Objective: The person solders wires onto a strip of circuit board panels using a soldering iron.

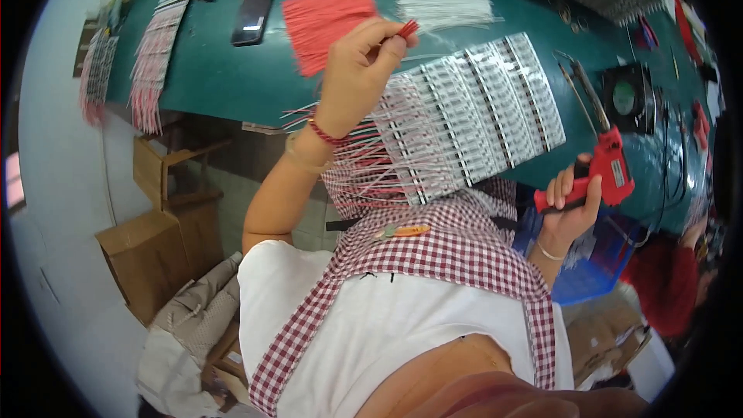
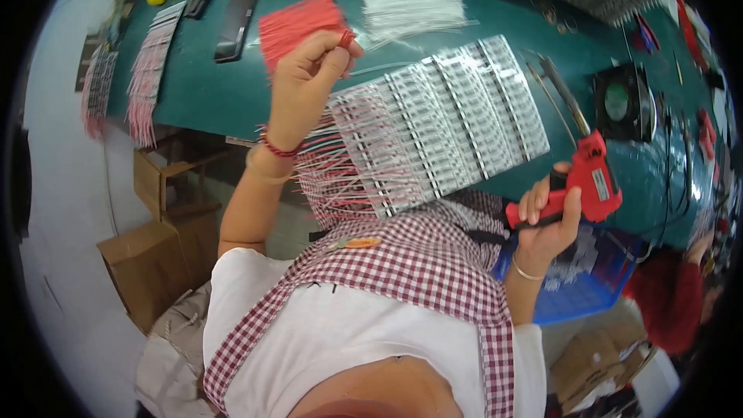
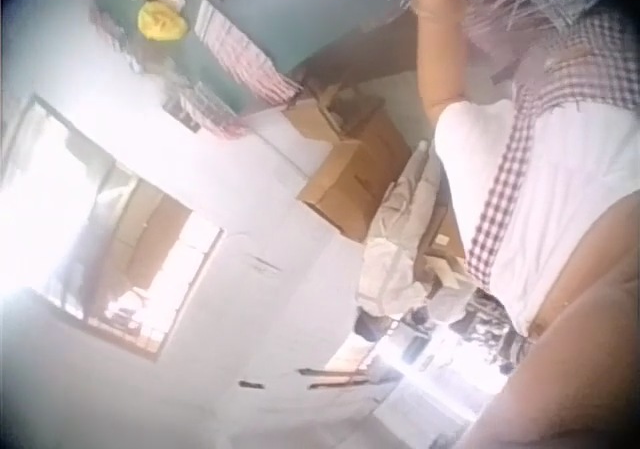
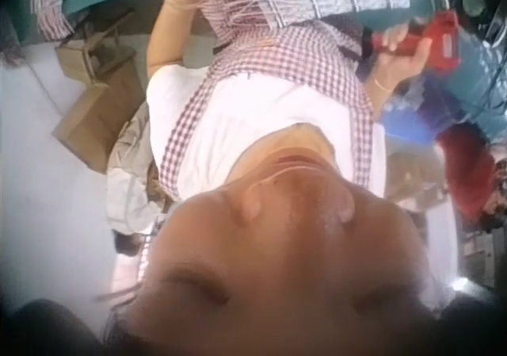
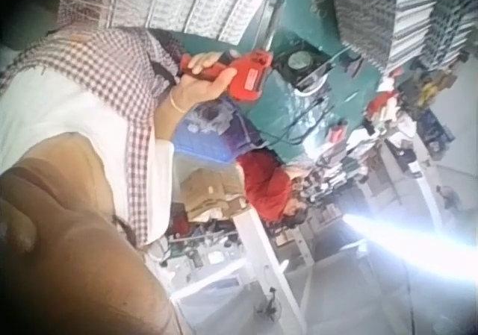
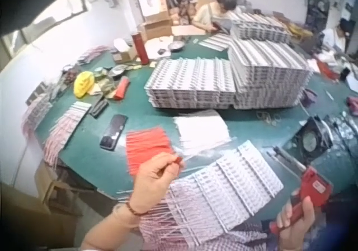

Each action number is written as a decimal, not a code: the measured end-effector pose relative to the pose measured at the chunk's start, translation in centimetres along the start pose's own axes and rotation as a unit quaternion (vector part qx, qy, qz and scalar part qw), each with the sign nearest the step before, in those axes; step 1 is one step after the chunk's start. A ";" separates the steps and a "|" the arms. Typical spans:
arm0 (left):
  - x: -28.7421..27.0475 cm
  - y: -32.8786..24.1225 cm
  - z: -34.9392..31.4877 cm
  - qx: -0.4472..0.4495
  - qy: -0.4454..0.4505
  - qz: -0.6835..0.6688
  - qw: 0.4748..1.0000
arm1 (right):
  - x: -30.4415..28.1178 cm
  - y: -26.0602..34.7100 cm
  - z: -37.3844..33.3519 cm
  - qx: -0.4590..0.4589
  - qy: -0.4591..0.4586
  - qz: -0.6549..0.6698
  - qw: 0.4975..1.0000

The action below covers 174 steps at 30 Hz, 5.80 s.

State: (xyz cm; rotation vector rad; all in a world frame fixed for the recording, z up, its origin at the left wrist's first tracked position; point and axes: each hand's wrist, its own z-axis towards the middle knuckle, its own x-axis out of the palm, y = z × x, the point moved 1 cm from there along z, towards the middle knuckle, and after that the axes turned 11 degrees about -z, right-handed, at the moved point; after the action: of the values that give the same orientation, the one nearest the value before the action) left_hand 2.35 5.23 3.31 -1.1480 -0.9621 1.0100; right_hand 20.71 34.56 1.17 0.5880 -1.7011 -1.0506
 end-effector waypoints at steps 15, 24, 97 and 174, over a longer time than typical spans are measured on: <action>4.3 3.2 1.2 0.154 0.143 0.347 0.914 | 2.4 -0.7 -0.3 0.071 -0.030 -0.187 0.979; 4.0 6.0 1.8 0.259 0.232 0.430 0.833 | 4.2 -1.4 1.0 0.150 -0.045 -0.261 0.953; 5.7 5.5 0.7 0.212 0.197 0.445 0.847 | 0.3 -3.5 -2.2 0.112 -0.014 -0.461 0.880; 6.1 4.9 -0.8 0.195 0.203 0.452 0.846 | 0.5 -2.7 -3.1 0.074 0.020 -0.397 0.915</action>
State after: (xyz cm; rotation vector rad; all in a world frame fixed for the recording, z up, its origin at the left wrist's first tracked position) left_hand 4.11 11.44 -1.14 -1.3969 0.1994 1.5233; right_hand 23.14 31.64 -0.59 1.4676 -1.5239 -1.4481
